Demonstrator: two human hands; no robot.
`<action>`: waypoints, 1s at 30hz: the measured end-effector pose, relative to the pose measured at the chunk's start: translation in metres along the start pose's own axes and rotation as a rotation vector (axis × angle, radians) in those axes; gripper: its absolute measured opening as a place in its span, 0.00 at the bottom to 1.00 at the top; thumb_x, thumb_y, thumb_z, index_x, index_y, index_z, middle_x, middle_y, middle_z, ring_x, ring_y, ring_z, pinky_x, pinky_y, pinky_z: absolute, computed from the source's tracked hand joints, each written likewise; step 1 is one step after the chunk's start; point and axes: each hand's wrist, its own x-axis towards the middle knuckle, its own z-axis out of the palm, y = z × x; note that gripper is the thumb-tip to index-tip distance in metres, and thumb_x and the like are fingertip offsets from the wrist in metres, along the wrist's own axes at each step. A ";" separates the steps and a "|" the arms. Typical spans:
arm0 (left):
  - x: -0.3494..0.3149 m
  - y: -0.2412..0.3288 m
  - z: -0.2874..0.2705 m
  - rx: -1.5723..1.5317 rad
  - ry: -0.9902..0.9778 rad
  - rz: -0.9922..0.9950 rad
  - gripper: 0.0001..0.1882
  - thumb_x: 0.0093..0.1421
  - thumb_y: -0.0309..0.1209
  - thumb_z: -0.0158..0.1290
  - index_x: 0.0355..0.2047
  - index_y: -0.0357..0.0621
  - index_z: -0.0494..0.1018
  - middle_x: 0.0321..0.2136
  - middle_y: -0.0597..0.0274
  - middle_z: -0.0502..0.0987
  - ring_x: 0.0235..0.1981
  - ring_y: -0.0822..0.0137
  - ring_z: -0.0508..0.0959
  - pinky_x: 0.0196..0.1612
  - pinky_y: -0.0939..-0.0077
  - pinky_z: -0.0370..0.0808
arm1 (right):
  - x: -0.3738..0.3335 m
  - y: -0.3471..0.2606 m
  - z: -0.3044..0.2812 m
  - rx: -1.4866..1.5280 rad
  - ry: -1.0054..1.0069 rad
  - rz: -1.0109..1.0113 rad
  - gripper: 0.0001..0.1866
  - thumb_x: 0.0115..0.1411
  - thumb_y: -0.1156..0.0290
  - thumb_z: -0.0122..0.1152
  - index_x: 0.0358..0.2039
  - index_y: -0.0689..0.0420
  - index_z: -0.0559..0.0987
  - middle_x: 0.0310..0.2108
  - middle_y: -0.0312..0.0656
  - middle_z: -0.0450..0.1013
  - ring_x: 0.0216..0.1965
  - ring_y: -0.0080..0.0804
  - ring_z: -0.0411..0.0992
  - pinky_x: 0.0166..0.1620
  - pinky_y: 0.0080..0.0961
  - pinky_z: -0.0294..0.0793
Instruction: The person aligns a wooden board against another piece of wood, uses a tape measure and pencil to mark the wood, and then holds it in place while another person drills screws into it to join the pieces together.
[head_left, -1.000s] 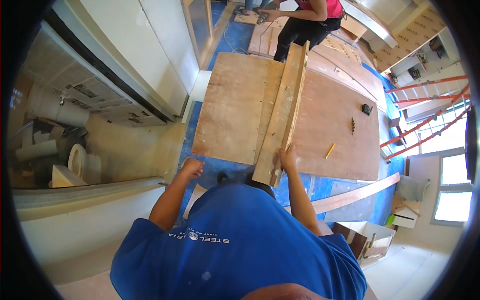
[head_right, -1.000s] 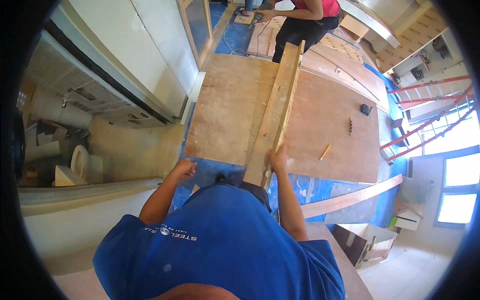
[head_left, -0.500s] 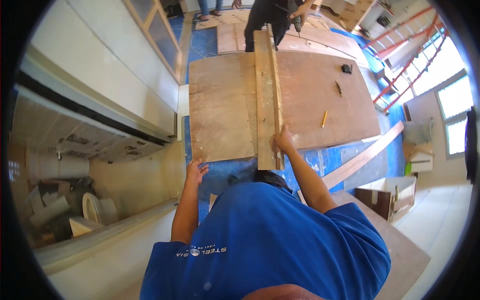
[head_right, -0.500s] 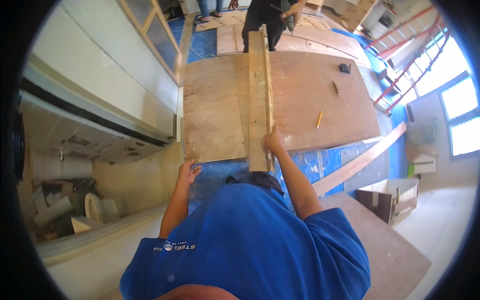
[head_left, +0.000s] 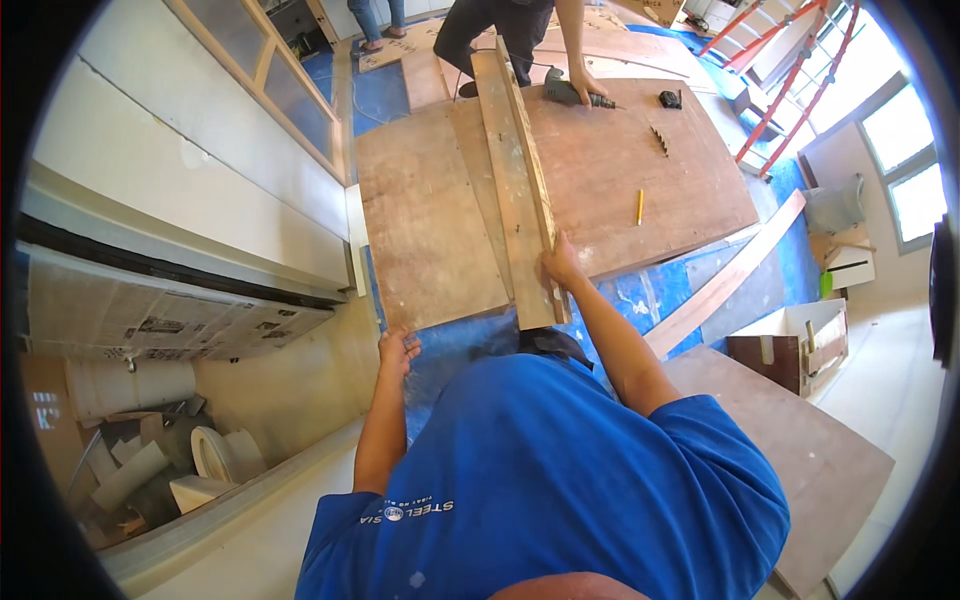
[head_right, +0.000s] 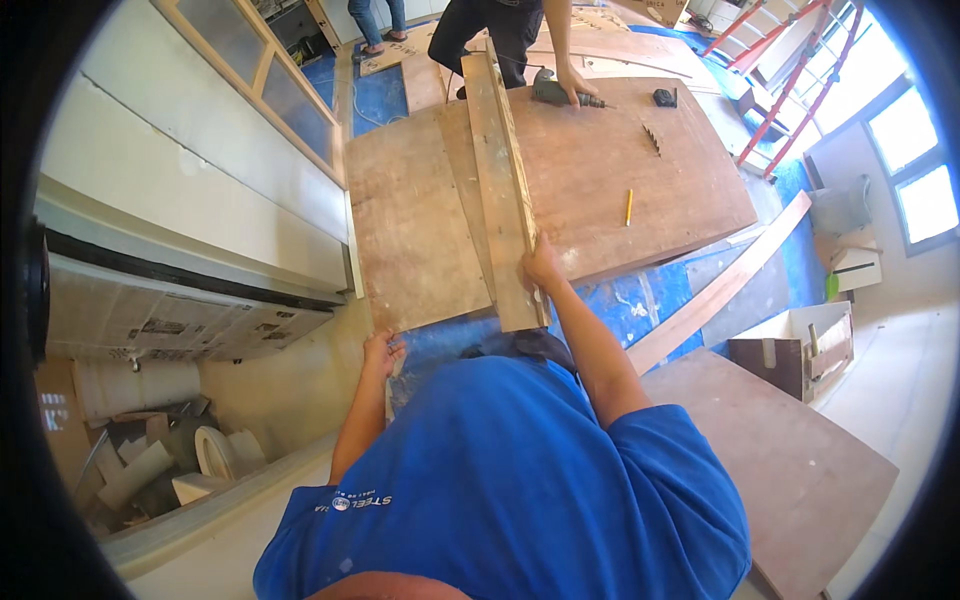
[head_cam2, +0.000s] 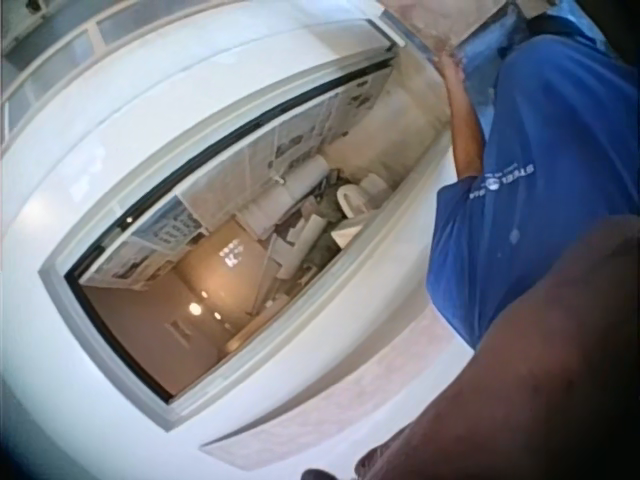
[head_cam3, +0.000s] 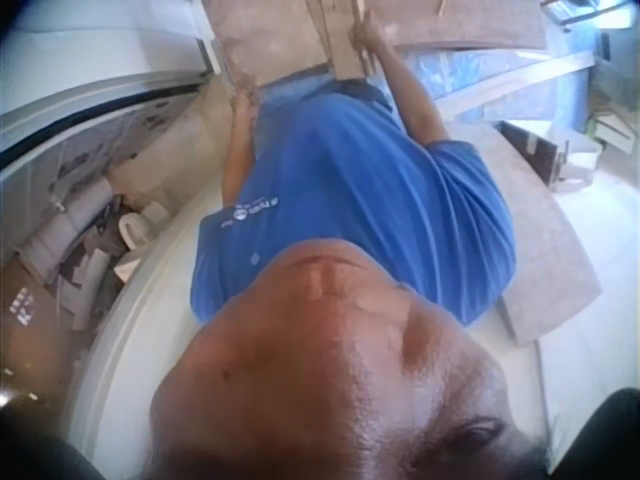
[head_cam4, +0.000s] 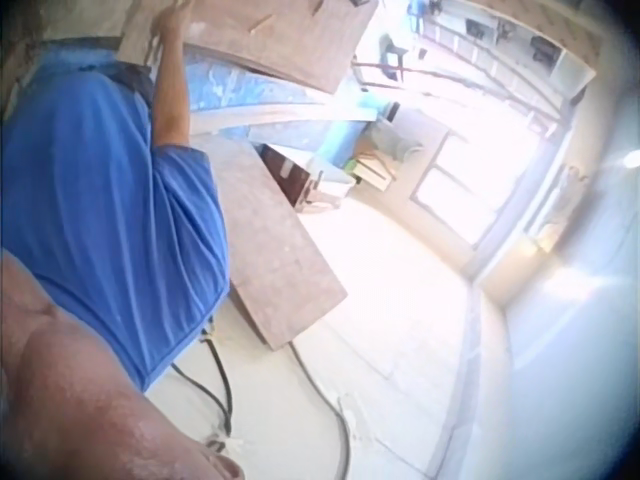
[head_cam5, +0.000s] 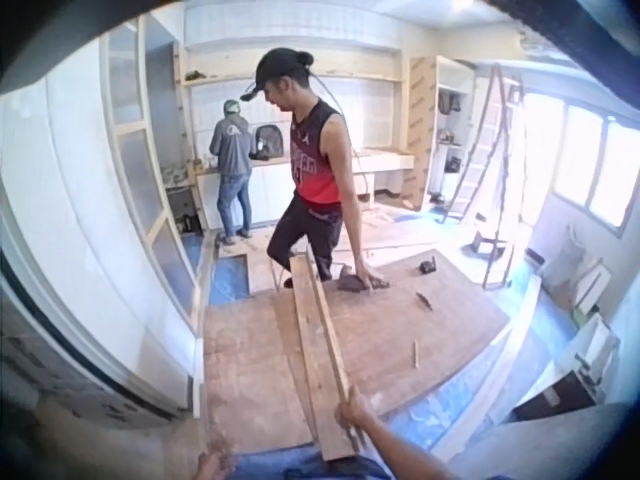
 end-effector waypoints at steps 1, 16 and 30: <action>-0.001 -0.001 -0.001 0.001 -0.003 -0.004 0.14 0.61 0.33 0.53 0.46 0.45 0.67 0.36 0.52 0.77 0.26 0.58 0.79 0.24 0.66 0.76 | -0.001 -0.003 0.000 -0.002 0.003 0.010 0.29 0.53 0.67 0.56 0.54 0.67 0.64 0.46 0.69 0.71 0.51 0.66 0.70 0.53 0.50 0.70; 0.022 -0.005 -0.019 -0.146 -0.019 -0.065 0.18 0.66 0.44 0.52 0.47 0.45 0.68 0.34 0.54 0.77 0.27 0.58 0.80 0.23 0.68 0.77 | 0.001 0.010 0.010 0.017 0.058 -0.124 0.32 0.54 0.67 0.55 0.58 0.68 0.63 0.45 0.70 0.72 0.49 0.64 0.72 0.52 0.49 0.72; 0.013 -0.006 -0.020 -0.003 -0.075 0.012 0.20 0.68 0.48 0.48 0.46 0.45 0.69 0.33 0.55 0.77 0.23 0.62 0.78 0.23 0.70 0.76 | 0.001 0.005 0.004 -0.030 0.062 -0.047 0.34 0.53 0.68 0.56 0.60 0.66 0.61 0.45 0.69 0.72 0.50 0.65 0.70 0.52 0.50 0.70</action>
